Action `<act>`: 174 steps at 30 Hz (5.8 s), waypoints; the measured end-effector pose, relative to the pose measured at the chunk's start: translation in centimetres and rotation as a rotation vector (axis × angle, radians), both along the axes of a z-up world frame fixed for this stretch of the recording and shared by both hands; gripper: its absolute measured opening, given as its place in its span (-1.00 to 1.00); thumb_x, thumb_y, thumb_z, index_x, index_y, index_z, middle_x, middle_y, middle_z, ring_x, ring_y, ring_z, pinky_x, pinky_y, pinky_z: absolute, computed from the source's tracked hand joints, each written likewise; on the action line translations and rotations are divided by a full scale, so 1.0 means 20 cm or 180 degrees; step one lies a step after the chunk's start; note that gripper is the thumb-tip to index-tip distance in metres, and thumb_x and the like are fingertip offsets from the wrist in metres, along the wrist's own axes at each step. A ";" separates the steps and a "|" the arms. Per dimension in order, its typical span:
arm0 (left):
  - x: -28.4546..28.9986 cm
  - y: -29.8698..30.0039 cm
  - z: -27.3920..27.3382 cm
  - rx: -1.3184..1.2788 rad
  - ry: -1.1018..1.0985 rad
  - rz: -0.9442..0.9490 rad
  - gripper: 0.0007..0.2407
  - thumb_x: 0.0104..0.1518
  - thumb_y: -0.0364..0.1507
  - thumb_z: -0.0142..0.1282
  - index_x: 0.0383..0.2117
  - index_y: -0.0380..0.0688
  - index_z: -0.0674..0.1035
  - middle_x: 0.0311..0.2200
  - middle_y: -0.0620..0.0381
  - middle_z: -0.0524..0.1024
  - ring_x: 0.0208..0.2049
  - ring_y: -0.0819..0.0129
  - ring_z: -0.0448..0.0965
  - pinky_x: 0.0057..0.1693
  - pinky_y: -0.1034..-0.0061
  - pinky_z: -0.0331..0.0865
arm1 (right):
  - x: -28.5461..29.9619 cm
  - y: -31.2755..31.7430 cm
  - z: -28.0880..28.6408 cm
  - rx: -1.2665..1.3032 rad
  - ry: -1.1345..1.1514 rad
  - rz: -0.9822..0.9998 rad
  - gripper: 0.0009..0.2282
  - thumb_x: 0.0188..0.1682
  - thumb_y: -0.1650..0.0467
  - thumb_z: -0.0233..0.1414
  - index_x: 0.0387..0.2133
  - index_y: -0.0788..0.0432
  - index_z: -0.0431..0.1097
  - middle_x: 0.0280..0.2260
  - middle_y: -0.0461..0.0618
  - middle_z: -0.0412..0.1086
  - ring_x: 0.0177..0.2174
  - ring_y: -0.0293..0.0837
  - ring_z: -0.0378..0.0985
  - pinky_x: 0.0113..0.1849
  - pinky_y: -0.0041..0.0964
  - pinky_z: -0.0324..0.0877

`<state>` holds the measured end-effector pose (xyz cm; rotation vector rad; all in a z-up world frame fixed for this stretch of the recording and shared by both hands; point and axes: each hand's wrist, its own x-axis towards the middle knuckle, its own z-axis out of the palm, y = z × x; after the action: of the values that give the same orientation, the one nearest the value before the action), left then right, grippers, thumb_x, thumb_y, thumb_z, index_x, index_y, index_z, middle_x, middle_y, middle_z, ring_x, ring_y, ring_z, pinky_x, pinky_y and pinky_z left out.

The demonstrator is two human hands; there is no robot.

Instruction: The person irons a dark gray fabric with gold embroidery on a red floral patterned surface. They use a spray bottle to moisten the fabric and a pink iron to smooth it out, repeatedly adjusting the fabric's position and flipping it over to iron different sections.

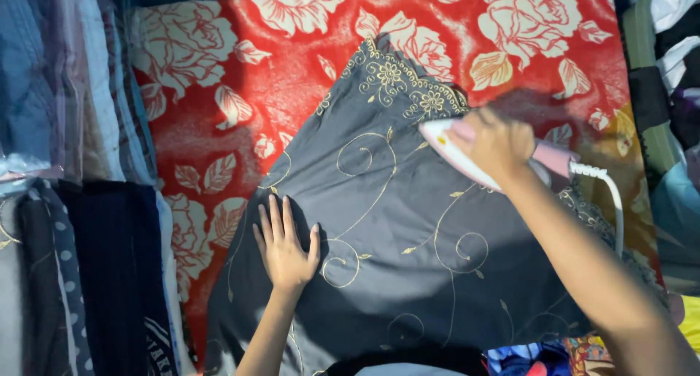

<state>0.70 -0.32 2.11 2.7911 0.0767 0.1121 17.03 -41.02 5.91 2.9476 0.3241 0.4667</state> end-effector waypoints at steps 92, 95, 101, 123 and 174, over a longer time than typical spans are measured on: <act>1.24 -0.38 -0.07 -0.2059 -0.0290 0.0247 -0.94 0.34 -0.46 -0.09 -0.18 -0.06 0.30 -0.21 0.00 0.40 -0.26 -0.04 0.67 -0.07 0.03 0.56 | -0.22 0.66 0.21 0.0949 0.1454 -0.0139 -0.83 -0.20 0.16 0.20 -0.32 -0.31 0.56 -0.20 -0.35 0.49 -0.34 0.07 0.66 -0.31 -0.03 0.55; 1.08 -0.37 -0.08 -0.2018 -0.0729 -0.0150 -0.56 0.38 -0.53 -0.04 0.31 -0.24 0.07 0.42 -0.26 -0.11 0.06 -0.39 0.50 0.05 -0.09 0.56 | -0.15 0.64 0.15 0.0516 0.0949 -0.0609 -0.81 -0.05 0.13 0.08 -0.25 -0.19 0.51 -0.11 -0.23 0.47 -0.41 0.23 0.64 -0.29 0.16 0.54; 0.53 -0.38 0.06 -0.1593 -0.0253 -0.0210 -0.34 0.11 -0.64 0.09 0.37 -0.43 0.05 0.39 -0.49 -0.10 0.31 -0.33 0.22 0.35 -0.04 0.15 | -0.20 0.70 0.19 0.0723 0.1337 0.0150 -0.81 -0.20 0.11 0.19 -0.31 -0.34 0.53 -0.20 -0.38 0.49 -0.34 0.05 0.67 -0.33 -0.06 0.54; 0.20 -0.20 0.01 -0.0285 0.0439 0.0497 -0.22 0.19 0.10 -0.16 0.41 -0.24 0.07 0.46 -0.22 -0.12 0.47 -0.14 -0.18 0.38 -0.21 -0.14 | 0.16 1.04 0.05 0.0381 0.0817 0.0563 -0.80 -0.08 0.16 0.11 -0.29 -0.09 0.47 -0.16 -0.20 0.41 -0.44 0.16 0.65 -0.38 0.11 0.55; -0.01 -0.01 -0.09 -0.0615 -0.0116 0.0904 -0.15 0.18 0.03 -0.10 0.38 -0.50 -0.04 0.36 -0.45 0.00 0.41 -0.30 -0.03 0.41 -0.08 -0.07 | 0.00 1.55 0.11 0.0656 0.1157 0.1858 -0.85 -0.15 0.17 0.11 -0.45 -0.10 0.49 -0.34 -0.19 0.49 -0.52 0.18 0.62 -0.50 0.10 0.50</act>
<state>0.53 -0.52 0.34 2.5686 0.4504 0.2129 17.05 -10.00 8.14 3.0867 1.2646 0.0061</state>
